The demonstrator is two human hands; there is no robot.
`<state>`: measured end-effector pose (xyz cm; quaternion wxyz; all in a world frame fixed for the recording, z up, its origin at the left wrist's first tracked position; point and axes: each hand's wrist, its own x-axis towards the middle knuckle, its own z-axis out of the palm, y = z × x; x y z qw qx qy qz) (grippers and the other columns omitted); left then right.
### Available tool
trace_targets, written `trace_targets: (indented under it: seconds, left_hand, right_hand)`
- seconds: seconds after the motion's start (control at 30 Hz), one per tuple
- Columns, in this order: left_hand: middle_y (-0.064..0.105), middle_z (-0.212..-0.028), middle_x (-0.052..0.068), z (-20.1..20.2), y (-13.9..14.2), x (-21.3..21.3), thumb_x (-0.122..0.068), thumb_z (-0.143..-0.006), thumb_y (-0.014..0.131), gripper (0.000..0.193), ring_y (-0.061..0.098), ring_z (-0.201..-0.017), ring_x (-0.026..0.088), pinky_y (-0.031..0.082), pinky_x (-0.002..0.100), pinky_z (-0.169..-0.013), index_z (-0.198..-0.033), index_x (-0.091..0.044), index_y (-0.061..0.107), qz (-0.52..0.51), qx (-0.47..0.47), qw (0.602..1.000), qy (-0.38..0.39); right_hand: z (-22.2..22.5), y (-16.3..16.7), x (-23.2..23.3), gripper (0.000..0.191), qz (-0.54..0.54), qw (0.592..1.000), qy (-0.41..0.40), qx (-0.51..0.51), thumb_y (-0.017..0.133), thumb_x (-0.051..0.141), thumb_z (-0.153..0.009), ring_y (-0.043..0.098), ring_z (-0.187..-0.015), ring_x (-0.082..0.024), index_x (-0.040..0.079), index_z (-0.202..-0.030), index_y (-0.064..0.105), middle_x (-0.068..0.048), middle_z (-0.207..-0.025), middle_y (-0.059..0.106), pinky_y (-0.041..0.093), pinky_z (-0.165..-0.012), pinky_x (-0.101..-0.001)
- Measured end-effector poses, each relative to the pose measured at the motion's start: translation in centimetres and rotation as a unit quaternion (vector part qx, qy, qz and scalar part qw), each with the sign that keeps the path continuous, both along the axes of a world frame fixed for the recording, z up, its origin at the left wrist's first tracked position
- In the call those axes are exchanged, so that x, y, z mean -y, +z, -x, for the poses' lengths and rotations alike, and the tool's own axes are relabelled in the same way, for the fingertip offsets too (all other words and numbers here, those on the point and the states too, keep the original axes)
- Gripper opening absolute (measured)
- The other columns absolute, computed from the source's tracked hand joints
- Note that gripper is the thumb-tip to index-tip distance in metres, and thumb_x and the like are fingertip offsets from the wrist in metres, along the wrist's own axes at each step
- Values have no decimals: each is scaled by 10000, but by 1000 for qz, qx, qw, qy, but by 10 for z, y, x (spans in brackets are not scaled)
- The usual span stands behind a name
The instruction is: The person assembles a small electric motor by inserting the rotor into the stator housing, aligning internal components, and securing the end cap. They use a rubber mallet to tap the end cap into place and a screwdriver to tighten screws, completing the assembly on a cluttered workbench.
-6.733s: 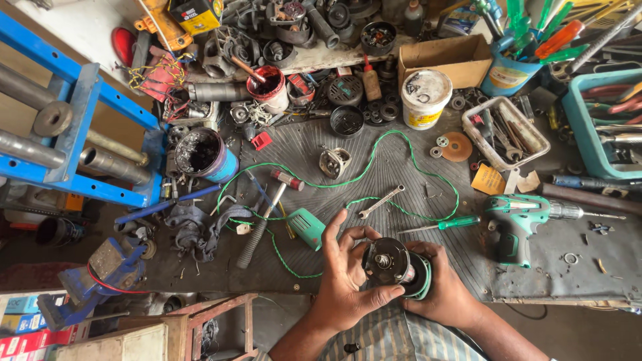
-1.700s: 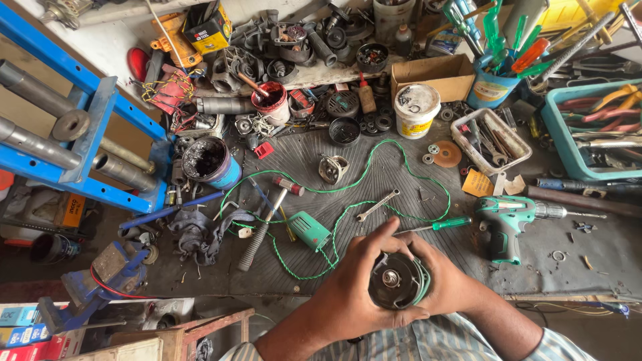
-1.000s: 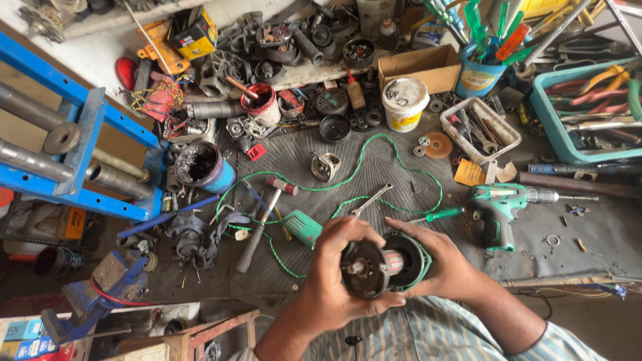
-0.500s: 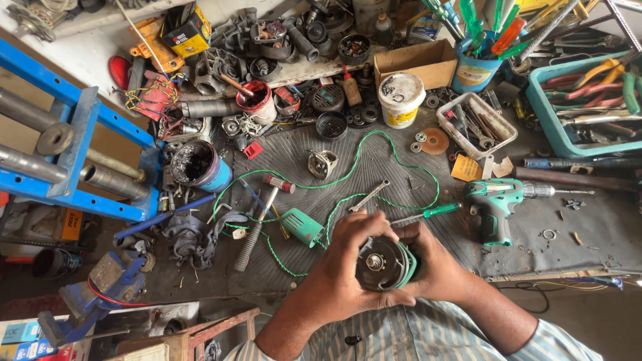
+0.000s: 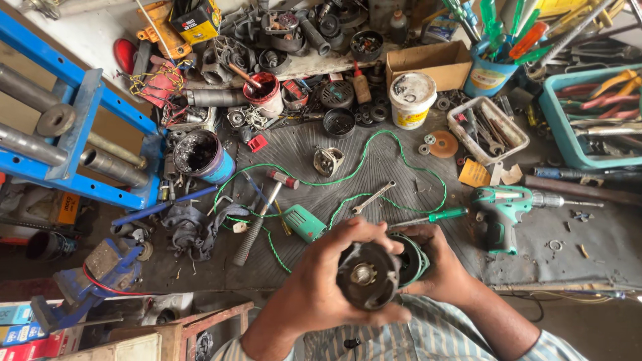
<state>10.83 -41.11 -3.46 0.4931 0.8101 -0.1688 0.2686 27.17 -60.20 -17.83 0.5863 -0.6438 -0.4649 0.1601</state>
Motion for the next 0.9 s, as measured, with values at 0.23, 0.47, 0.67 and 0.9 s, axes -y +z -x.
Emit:
trace_targets:
  seconds: [0.23,0.47,0.67,0.9]
  left_hand:
    - [609,-1260,156,5,-2,-22,-217,-816,980,1233,728,-1058,286,624,535,-1055,-1690,-265,112,315,94,944,-22]
    - [597,-1248,143,-3,-32,-61,-214,-848,935,1237,726,-1008,260,617,561,-997,-1699,-310,43,375,115,916,88]
    - [595,-1241,142,-14,-47,-70,-199,-850,930,1238,712,-1008,259,596,570,-1006,-1709,-320,46,403,108,905,88]
    - [604,-1204,139,-18,-49,-68,-230,-864,923,1217,714,-978,254,600,551,-993,-1702,-317,45,406,107,904,77]
  right_hand:
    - [-14,3,-4,970,-110,990,86,-22,983,349,-681,618,-1326,-392,107,-1286,264,-303,-1407,556,564,-1034,-516]
    - [-33,-9,-13,1003,-174,981,84,27,957,372,-682,554,-1370,-458,148,-1324,220,-292,-1376,562,278,-1249,-697]
    - [-41,-30,-15,1007,-208,976,58,16,942,420,-705,494,-1421,-459,167,-1351,212,-252,-1421,521,258,-1274,-707]
    - [-39,-43,-12,1009,-249,968,15,-12,875,538,-698,527,-1426,-408,169,-1379,229,-210,-1458,532,373,-1248,-634]
